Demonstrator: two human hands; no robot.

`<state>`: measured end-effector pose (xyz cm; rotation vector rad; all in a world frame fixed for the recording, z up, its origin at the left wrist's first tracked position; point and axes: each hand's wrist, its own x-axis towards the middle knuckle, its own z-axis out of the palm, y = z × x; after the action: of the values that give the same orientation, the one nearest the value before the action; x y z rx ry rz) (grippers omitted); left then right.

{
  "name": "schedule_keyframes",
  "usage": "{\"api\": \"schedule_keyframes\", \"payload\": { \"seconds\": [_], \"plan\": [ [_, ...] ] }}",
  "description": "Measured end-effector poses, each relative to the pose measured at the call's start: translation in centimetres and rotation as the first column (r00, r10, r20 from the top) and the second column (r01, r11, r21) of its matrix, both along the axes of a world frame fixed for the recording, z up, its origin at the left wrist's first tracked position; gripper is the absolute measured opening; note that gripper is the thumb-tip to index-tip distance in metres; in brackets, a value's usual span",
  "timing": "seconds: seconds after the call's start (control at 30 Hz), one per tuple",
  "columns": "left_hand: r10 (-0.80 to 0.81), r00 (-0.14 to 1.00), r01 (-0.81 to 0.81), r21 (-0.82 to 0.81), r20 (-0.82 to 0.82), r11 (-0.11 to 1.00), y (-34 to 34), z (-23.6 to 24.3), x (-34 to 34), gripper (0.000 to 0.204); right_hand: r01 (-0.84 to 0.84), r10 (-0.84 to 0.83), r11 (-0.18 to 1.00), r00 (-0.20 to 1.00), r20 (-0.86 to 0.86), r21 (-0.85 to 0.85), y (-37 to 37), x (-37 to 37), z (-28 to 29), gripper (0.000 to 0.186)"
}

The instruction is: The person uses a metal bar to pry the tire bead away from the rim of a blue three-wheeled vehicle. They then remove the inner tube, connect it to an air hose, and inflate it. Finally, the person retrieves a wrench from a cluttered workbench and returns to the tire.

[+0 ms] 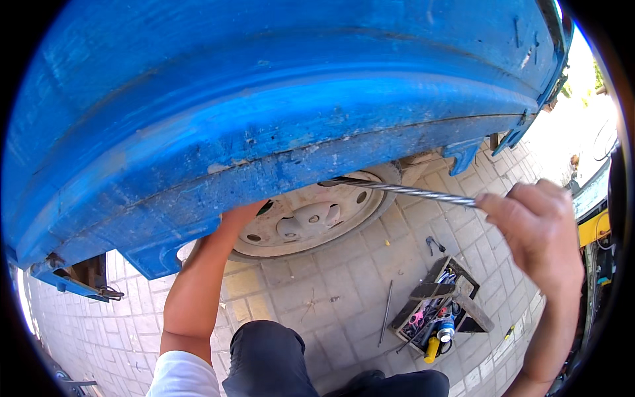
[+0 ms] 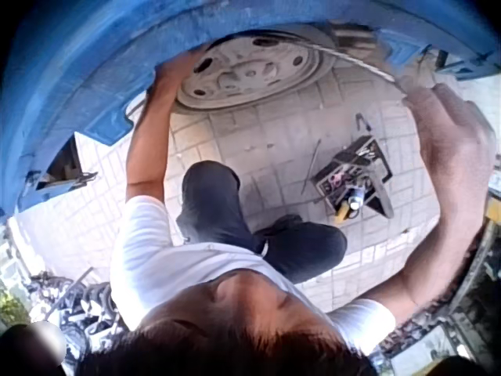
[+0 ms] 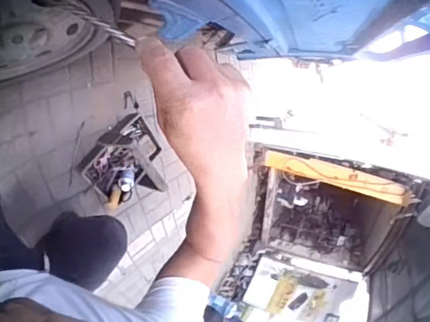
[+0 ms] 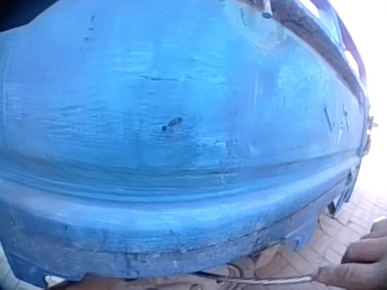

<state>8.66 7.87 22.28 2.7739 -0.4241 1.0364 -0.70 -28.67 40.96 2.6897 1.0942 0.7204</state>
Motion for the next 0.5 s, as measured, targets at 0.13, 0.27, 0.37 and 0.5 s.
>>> {"api": "schedule_keyframes", "payload": {
  "seconds": [0.13,0.27,0.37,0.5],
  "plan": [
    [-0.027,0.998,0.024,-0.048,-0.059,0.999,2.0,-1.2,-0.9,0.038,-0.016,0.028,0.997,0.989,-0.144,0.081,0.5,2.6,1.9,0.022],
    [-0.043,0.994,0.037,-0.059,-0.097,0.998,1.3,-0.8,-0.7,0.037,0.012,-0.001,0.994,0.995,-0.095,0.109,1.0,3.0,2.2,0.017],
    [-0.017,0.994,0.012,-0.046,-0.108,0.999,1.3,-0.1,-0.5,0.037,0.065,-0.065,0.996,0.998,-0.005,0.061,2.9,0.6,2.3,0.014],
    [0.031,0.982,-0.04,-0.041,-0.184,0.998,1.6,-0.4,-0.2,0.036,0.225,-0.216,0.972,0.969,-0.119,0.065,6.7,-5.0,-1.2,0.017]
  ]
}}
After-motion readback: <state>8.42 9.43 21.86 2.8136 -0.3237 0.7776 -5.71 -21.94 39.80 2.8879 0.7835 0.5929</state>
